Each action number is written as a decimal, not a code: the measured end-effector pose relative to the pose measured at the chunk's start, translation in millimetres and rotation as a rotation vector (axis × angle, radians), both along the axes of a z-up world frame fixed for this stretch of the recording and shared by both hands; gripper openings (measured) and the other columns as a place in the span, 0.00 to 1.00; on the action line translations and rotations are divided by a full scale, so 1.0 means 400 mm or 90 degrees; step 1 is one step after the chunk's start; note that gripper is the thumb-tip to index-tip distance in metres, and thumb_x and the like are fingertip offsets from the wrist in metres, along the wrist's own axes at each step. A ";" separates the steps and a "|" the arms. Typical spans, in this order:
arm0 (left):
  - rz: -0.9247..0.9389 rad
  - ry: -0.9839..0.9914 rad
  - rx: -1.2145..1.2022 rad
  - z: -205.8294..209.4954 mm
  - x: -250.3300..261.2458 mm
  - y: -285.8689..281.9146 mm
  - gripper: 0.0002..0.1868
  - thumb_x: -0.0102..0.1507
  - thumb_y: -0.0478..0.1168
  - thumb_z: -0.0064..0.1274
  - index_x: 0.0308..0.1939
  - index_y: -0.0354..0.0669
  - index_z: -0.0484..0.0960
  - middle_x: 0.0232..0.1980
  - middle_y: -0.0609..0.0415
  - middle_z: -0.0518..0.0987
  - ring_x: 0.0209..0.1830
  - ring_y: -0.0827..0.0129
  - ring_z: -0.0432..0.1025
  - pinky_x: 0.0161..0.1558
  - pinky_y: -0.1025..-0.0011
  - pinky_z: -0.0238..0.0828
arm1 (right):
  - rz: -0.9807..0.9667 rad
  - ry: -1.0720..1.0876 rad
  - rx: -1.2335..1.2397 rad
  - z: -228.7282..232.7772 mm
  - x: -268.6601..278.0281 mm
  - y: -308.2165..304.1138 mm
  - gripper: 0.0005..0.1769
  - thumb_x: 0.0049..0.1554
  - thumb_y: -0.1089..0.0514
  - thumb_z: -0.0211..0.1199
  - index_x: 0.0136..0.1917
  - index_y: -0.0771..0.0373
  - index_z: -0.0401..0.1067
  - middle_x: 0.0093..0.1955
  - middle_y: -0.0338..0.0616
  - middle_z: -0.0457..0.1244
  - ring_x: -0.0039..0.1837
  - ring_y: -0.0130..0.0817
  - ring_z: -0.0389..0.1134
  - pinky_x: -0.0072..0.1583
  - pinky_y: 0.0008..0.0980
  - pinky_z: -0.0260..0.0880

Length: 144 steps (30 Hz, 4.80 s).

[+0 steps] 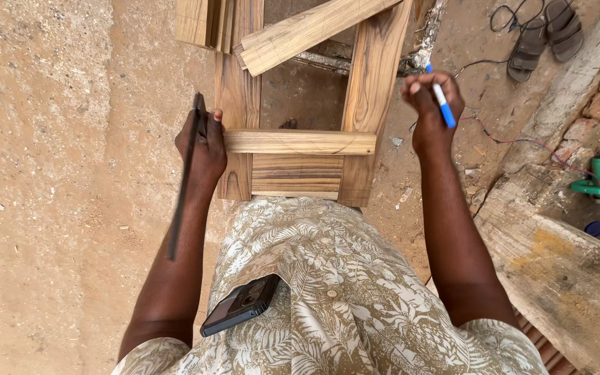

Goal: The person uses a try square and a blue marker to draw straight lines on several small wooden planks. They repeatedly position the square on the wood and draw lines along its edge. At the end, they pick up a green electric planer.

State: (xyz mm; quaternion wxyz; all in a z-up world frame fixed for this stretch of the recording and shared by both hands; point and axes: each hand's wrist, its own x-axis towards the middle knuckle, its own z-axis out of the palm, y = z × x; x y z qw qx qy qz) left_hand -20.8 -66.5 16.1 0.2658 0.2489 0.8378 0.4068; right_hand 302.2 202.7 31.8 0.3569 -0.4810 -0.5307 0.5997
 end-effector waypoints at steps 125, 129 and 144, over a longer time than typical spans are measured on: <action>-0.773 0.203 0.092 -0.095 0.232 0.364 0.24 0.69 0.48 0.63 0.64 0.38 0.81 0.47 0.49 0.79 0.43 0.66 0.75 0.43 0.68 0.75 | 0.182 -0.372 0.136 0.005 0.060 -0.266 0.12 0.65 0.64 0.62 0.59 0.73 0.72 0.55 0.58 0.70 0.57 0.52 0.76 0.58 0.42 0.77; -0.768 0.188 0.090 -0.094 0.233 0.367 0.25 0.69 0.47 0.64 0.65 0.37 0.81 0.47 0.49 0.79 0.43 0.65 0.75 0.44 0.67 0.75 | 0.260 -0.422 0.140 0.034 0.083 -0.286 0.09 0.63 0.66 0.61 0.56 0.71 0.73 0.52 0.57 0.71 0.55 0.52 0.76 0.58 0.43 0.79; -0.754 0.173 0.058 -0.068 0.203 0.336 0.23 0.68 0.48 0.65 0.63 0.42 0.83 0.48 0.50 0.79 0.43 0.66 0.76 0.42 0.67 0.73 | 0.262 -0.450 0.195 0.007 0.045 -0.263 0.14 0.64 0.64 0.63 0.63 0.70 0.71 0.62 0.61 0.68 0.66 0.55 0.69 0.65 0.46 0.73</action>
